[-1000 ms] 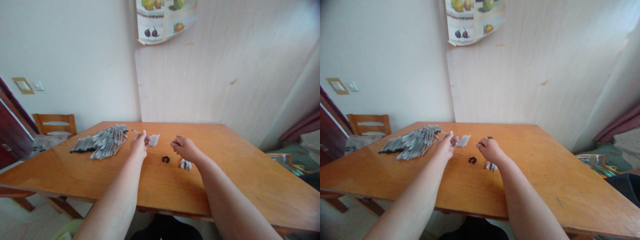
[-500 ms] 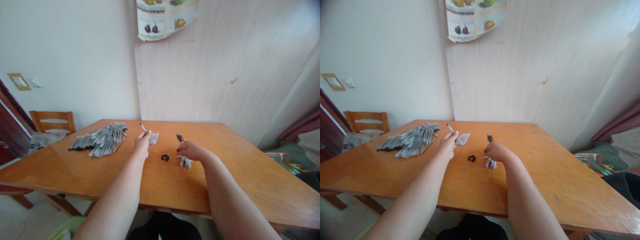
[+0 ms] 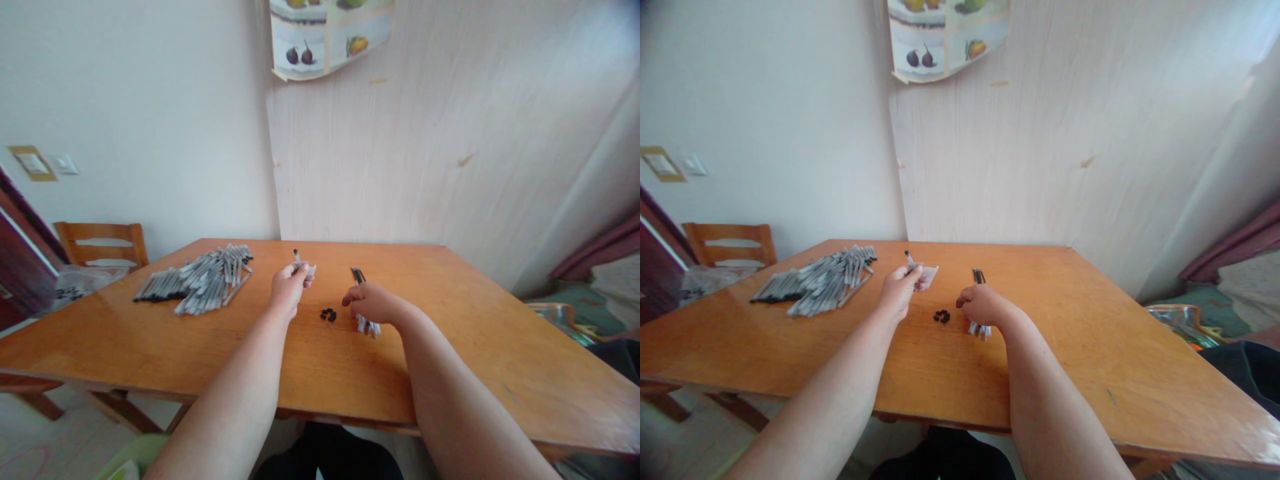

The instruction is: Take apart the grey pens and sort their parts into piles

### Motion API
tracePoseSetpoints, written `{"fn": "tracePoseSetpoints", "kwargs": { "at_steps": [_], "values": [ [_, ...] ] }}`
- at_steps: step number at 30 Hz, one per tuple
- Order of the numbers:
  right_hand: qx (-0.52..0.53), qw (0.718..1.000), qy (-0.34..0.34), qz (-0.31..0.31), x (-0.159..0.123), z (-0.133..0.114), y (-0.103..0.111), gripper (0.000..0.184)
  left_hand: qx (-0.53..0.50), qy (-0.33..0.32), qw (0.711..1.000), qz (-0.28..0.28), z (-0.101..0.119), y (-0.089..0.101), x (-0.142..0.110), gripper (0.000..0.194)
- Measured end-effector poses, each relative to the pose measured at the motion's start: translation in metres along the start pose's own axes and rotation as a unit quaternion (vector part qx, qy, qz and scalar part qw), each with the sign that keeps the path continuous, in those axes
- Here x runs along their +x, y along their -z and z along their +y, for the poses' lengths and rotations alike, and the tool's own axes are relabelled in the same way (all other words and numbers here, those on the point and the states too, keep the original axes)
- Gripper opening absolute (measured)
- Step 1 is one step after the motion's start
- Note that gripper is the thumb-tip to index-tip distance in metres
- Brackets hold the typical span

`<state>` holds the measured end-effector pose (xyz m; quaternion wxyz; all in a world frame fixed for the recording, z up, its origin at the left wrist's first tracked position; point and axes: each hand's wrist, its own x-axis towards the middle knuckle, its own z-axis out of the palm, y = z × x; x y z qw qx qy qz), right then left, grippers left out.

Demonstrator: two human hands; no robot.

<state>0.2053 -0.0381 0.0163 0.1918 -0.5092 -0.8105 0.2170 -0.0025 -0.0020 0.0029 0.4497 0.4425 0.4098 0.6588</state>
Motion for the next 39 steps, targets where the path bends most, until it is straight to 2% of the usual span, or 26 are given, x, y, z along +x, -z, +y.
{"fn": "tracePoseSetpoints", "kwargs": {
  "at_steps": [4,8,10,12,15,19,24,28,35,37,39],
  "values": [
    [-0.026,0.999,-0.016,-0.022,-0.002,0.001,0.004,0.033,0.011,-0.005,1.000,-0.005,0.001,0.000,-0.002,0.025],
    [0.014,0.998,-0.053,-0.037,-0.003,0.002,0.006,0.027,0.017,-0.003,1.000,-0.009,0.003,-0.001,-0.004,0.021],
    [0.026,0.997,-0.068,-0.016,-0.001,0.005,0.005,0.024,0.018,-0.005,1.000,-0.010,0.002,-0.002,-0.004,0.019],
    [0.037,0.996,-0.069,0.031,0.002,0.006,0.004,0.018,0.038,-0.016,0.999,-0.014,0.000,-0.002,-0.004,0.017],
    [0.089,0.989,-0.063,0.098,0.004,0.003,0.002,0.013,0.110,-0.064,0.992,-0.028,-0.003,-0.001,-0.002,0.012],
    [0.224,0.962,-0.088,0.130,0.002,-0.013,0.002,0.026,0.147,-0.128,0.980,-0.042,-0.004,-0.002,-0.004,0.017],
    [0.325,0.934,-0.108,0.101,-0.001,-0.029,0.001,0.045,0.171,-0.154,0.969,-0.085,-0.002,-0.005,-0.010,0.028],
    [0.366,0.923,-0.099,0.072,0.000,-0.029,-0.004,0.042,0.196,-0.180,0.957,-0.112,-0.003,-0.006,-0.011,0.029],
    [0.404,0.905,-0.102,0.089,0.003,-0.028,-0.010,0.023,0.183,-0.175,0.962,-0.097,-0.002,-0.009,-0.015,0.033],
    [0.422,0.893,-0.110,0.112,0.004,-0.029,-0.009,0.021,0.172,-0.191,0.964,-0.071,0.000,-0.010,-0.015,0.040],
    [0.446,0.877,-0.116,0.139,0.004,-0.029,-0.008,0.020,0.140,-0.188,0.972,-0.020,0.001,-0.011,-0.015,0.042]
  ]
}}
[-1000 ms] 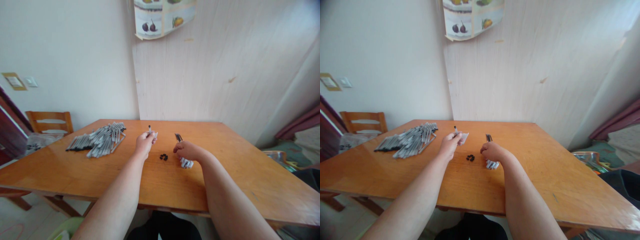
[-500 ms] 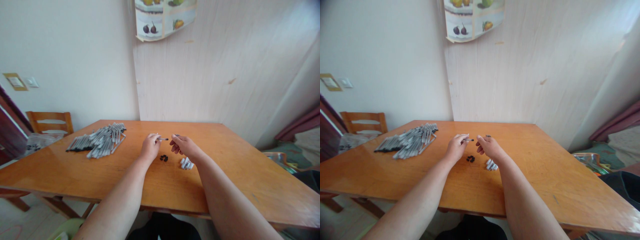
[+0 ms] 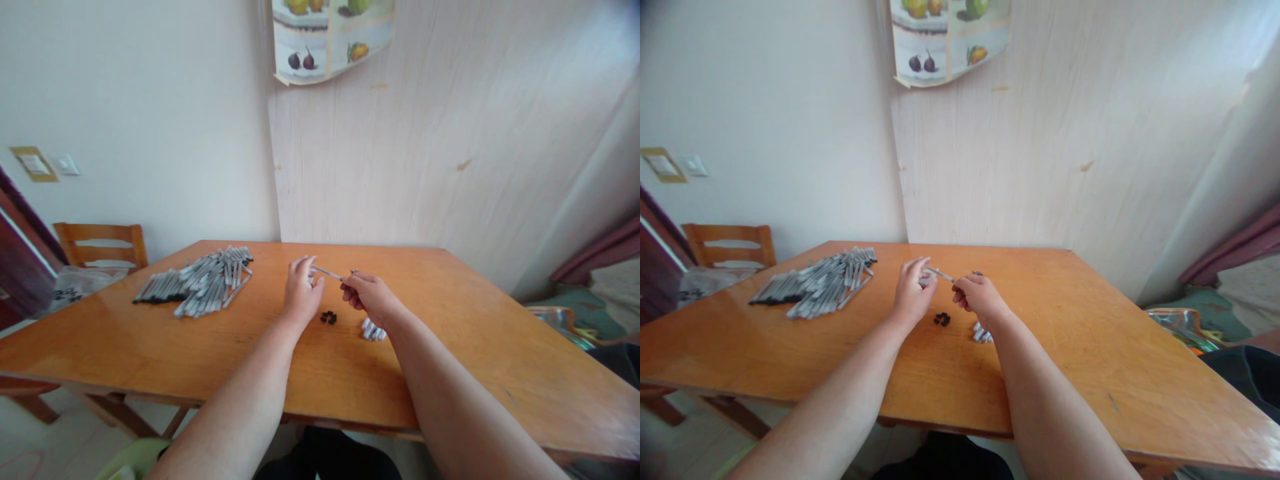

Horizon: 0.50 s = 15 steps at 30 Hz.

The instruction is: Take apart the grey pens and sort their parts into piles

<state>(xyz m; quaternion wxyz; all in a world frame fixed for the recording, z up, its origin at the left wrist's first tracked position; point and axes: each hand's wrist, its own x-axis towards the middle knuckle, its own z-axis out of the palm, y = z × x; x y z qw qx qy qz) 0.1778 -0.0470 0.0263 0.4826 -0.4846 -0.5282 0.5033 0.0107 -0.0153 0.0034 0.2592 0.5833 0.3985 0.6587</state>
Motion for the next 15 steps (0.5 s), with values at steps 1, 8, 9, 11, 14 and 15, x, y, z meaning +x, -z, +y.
{"fn": "tracePoseSetpoints", "kwargs": {
  "at_steps": [1,8,9,11,14,15],
  "values": [
    [0.016,1.000,0.003,0.007,0.000,-0.001,0.000,0.020,-0.018,0.022,0.999,0.025,0.001,-0.001,0.000,0.040],
    [0.037,0.998,0.029,-0.041,-0.003,0.001,-0.003,0.025,-0.250,0.265,0.922,-0.128,0.004,-0.003,-0.001,0.036],
    [0.027,0.998,0.034,-0.048,-0.003,0.002,-0.005,0.026,-0.276,0.275,0.910,-0.140,0.004,-0.003,-0.002,0.035],
    [0.002,0.997,0.053,-0.053,-0.003,0.004,-0.007,0.027,-0.310,0.286,0.896,-0.140,0.004,-0.003,-0.001,0.032],
    [-0.041,0.994,0.092,-0.049,-0.001,0.006,-0.010,0.028,-0.331,0.296,0.887,-0.127,0.002,-0.002,-0.001,0.028],
    [-0.057,0.992,0.102,-0.046,-0.001,0.006,-0.010,0.028,-0.334,0.299,0.886,-0.123,0.002,-0.002,0.000,0.027]
  ]
}}
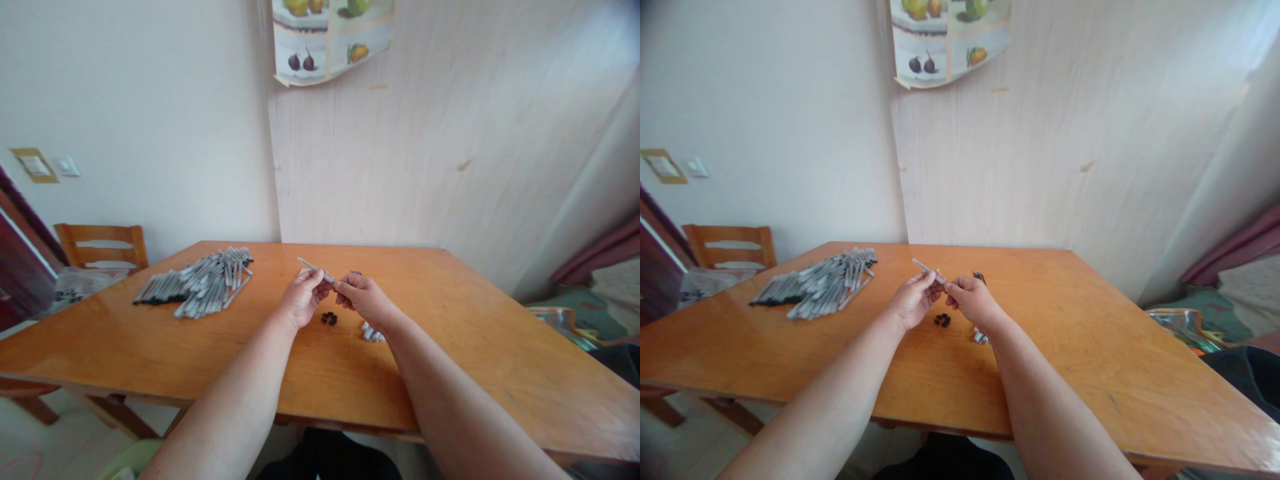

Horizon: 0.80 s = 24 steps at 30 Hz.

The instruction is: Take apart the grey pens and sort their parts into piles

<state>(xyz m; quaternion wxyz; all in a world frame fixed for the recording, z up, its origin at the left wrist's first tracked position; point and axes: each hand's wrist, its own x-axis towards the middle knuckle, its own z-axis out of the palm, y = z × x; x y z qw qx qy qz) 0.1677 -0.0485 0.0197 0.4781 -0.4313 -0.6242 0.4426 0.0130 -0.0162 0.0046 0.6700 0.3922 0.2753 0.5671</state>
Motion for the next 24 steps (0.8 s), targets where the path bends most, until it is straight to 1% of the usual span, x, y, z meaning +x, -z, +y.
{"fn": "tracePoseSetpoints", "kwargs": {
  "at_steps": [5,9,11,16,21,24],
  "values": [
    [-0.095,0.995,0.037,0.015,0.003,0.006,0.000,0.025,0.000,0.005,1.000,0.021,0.001,-0.001,0.000,0.028],
    [-0.167,0.981,0.075,0.058,0.006,0.013,0.000,0.019,-0.002,0.003,0.999,0.033,0.002,-0.001,0.000,0.027],
    [-0.156,0.983,0.073,0.068,0.006,0.014,-0.001,0.020,-0.006,0.000,0.999,0.037,0.002,-0.001,0.000,0.026],
    [-0.092,0.995,0.014,0.028,0.004,0.010,-0.004,0.029,0.002,-0.001,0.999,0.038,0.001,0.001,0.002,0.026],
    [-0.126,0.991,0.026,0.047,0.004,0.008,-0.003,0.019,0.019,-0.002,0.999,0.045,0.000,-0.002,0.000,0.028],
    [-0.123,0.990,0.024,0.061,0.003,0.006,-0.004,0.013,0.018,-0.001,0.999,0.045,0.001,-0.003,-0.001,0.028]
  ]
}}
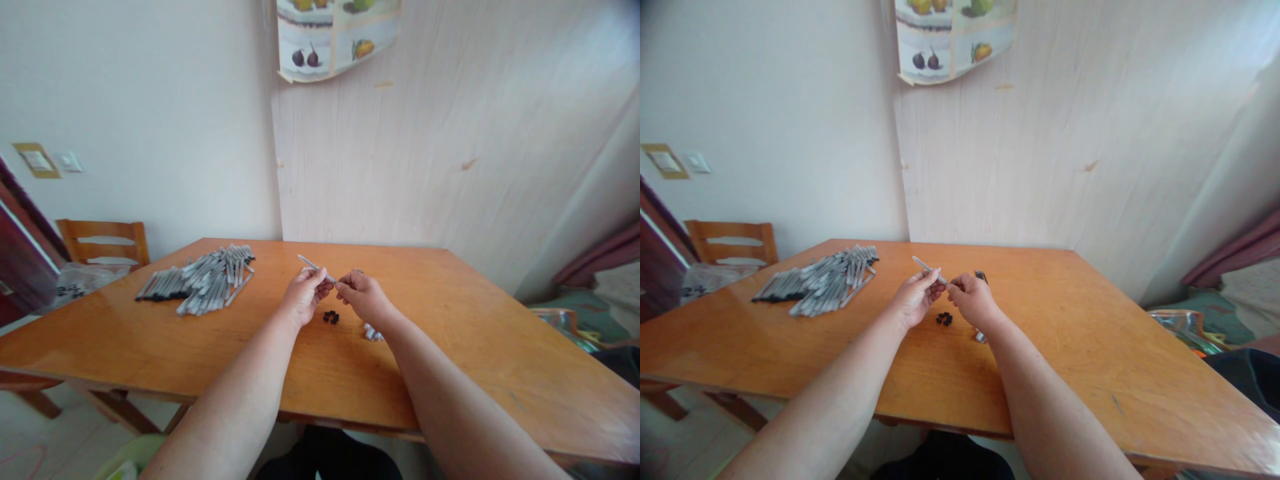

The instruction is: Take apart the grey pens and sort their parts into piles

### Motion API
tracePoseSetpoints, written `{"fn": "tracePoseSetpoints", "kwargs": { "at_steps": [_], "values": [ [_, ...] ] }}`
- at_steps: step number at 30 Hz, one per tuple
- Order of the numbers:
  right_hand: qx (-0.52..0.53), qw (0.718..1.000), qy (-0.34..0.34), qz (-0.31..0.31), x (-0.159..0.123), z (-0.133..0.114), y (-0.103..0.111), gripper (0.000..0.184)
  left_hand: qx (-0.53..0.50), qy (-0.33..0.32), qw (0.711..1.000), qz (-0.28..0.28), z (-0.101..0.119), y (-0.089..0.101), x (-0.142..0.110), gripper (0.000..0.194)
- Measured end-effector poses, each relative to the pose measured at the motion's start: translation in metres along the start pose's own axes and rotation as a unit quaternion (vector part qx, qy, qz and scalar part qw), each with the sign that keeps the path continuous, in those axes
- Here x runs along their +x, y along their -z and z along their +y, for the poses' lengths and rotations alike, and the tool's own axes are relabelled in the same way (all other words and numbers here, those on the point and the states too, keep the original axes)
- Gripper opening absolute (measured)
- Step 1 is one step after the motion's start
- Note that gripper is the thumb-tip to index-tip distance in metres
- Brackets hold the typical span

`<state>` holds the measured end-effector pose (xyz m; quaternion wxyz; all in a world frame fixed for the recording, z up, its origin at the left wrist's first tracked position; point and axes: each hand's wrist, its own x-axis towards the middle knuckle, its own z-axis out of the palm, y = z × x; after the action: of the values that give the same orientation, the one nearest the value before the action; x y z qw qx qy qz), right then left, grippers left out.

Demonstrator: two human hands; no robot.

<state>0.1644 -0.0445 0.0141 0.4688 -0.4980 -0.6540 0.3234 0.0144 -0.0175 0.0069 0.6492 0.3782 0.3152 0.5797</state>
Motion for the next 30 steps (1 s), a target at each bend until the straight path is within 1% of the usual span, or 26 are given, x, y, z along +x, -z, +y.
{"fn": "tracePoseSetpoints", "kwargs": {
  "at_steps": [2,5,7,9,11,13,15,18,19,21,24,26,30],
  "values": [
    [0.006,1.000,-0.014,-0.004,-0.0005,-0.0016,0.0001,0.016,-0.003,0.000,1.000,0.000,0.0003,0.0000,0.0000,0.027],
    [0.016,0.998,-0.049,-0.038,-0.0005,-0.0013,0.0003,0.027,-0.004,-0.003,1.000,0.001,0.0003,0.0002,0.0001,0.028],
    [0.011,0.997,-0.049,-0.053,0.0002,0.0013,0.0004,0.028,0.000,-0.005,1.000,0.003,0.0002,0.0000,-0.0001,0.028],
    [-0.002,0.999,-0.024,-0.045,0.0011,0.0044,0.0004,0.021,0.005,-0.006,1.000,0.005,0.0002,-0.0004,-0.0006,0.029],
    [-0.008,1.000,0.001,-0.022,0.0014,0.0061,0.0003,0.014,0.010,-0.007,1.000,0.006,0.0004,-0.0007,-0.0009,0.029],
    [0.004,1.000,0.009,-0.001,0.0009,0.0050,0.0003,0.012,0.014,-0.008,1.000,0.007,0.0004,-0.0006,-0.0008,0.029],
    [0.019,1.000,-0.006,-0.003,0.0000,0.0023,0.0005,0.015,0.015,-0.008,1.000,0.006,0.0003,-0.0001,-0.0004,0.029],
    [0.028,0.998,-0.049,-0.042,-0.0008,-0.0006,0.0006,0.027,0.016,-0.007,1.000,0.003,-0.0002,0.0007,0.0003,0.031],
    [0.023,0.997,-0.053,-0.051,-0.0008,-0.0006,0.0006,0.029,0.019,-0.007,1.000,0.003,-0.0004,0.0009,0.0004,0.031],
    [0.009,0.998,-0.036,-0.046,-0.0003,0.0010,0.0006,0.024,0.024,-0.007,1.000,0.004,-0.0009,0.0011,0.0005,0.031],
    [0.015,1.000,0.000,-0.017,0.0001,0.0032,0.0007,0.012,0.025,-0.006,1.000,0.004,-0.0011,0.0009,0.0003,0.032],
    [0.029,0.999,-0.002,-0.013,-0.0002,0.0025,0.0011,0.014,0.022,-0.005,1.000,0.005,-0.0010,0.0007,0.0003,0.032],
    [0.030,0.998,-0.052,-0.037,-0.0011,-0.0012,0.0017,0.026,0.023,-0.006,1.000,0.009,-0.0010,0.0006,0.0005,0.031]
  ]
}}
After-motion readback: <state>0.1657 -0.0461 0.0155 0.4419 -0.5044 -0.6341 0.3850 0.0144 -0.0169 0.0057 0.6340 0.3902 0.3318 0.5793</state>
